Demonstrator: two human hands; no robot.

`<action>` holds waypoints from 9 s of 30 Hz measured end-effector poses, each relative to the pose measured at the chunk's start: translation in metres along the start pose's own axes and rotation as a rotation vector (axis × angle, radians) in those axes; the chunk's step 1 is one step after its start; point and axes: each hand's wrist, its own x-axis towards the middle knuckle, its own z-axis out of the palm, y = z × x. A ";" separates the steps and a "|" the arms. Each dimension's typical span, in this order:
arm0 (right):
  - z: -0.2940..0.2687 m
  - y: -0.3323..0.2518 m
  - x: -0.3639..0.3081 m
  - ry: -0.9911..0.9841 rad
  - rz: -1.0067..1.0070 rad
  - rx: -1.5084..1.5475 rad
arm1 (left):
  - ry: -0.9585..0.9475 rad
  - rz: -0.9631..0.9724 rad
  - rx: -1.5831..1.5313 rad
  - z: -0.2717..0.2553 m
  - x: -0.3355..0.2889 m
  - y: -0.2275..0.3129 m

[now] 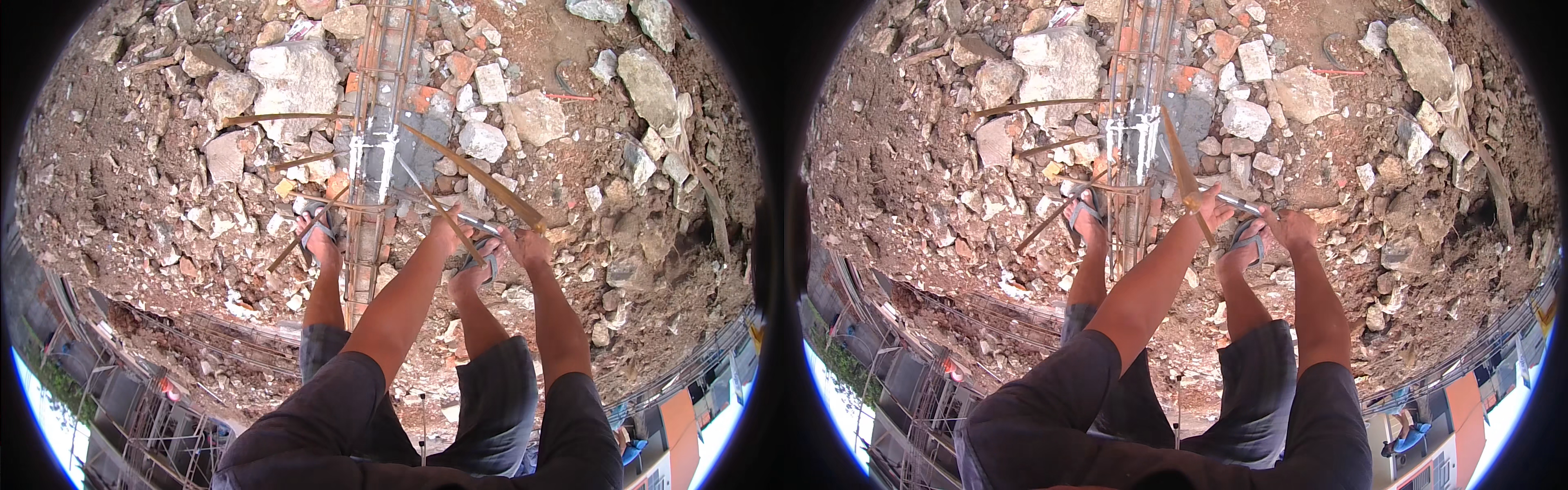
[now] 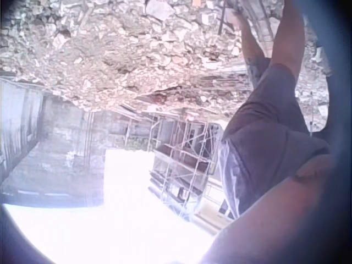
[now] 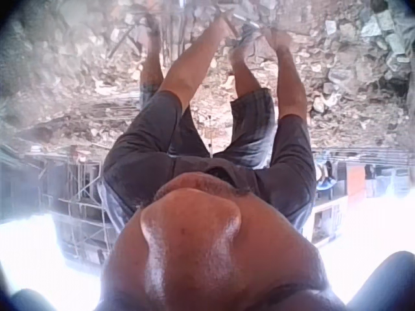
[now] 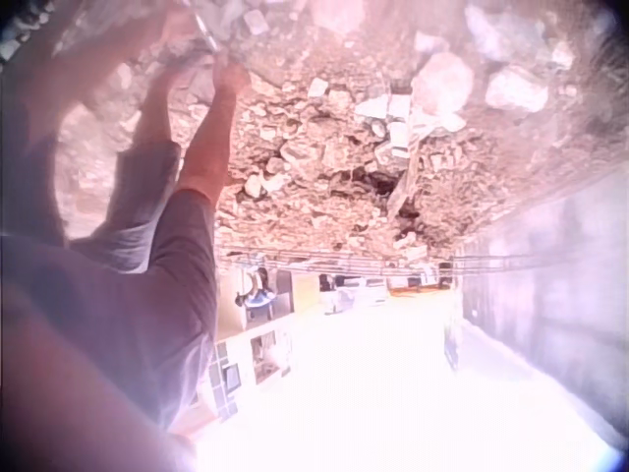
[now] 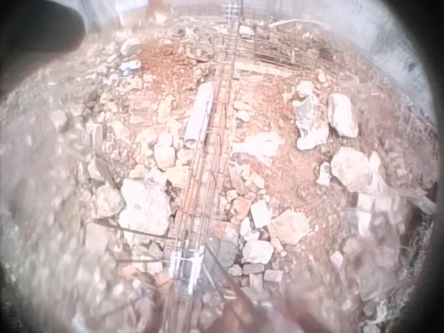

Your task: The person lifts and positions a vertical rebar cage with assistance from another worker, then uses a metal bar to adjust and align horizontal rebar elements on the ground. The person repeatedly strikes and shifts the rebar to align it with the cage structure.

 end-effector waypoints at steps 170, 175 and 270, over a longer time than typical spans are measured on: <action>-0.106 -0.195 -0.278 -0.186 -0.043 -0.072 | 0.699 -0.068 2.017 -0.159 -0.049 0.276; -0.124 -0.237 -0.286 -0.451 0.014 0.040 | 0.670 -0.045 1.866 -0.161 -0.047 0.274; 0.005 -0.406 -0.307 0.065 0.198 1.197 | 0.354 0.766 -0.089 -0.177 -0.437 0.098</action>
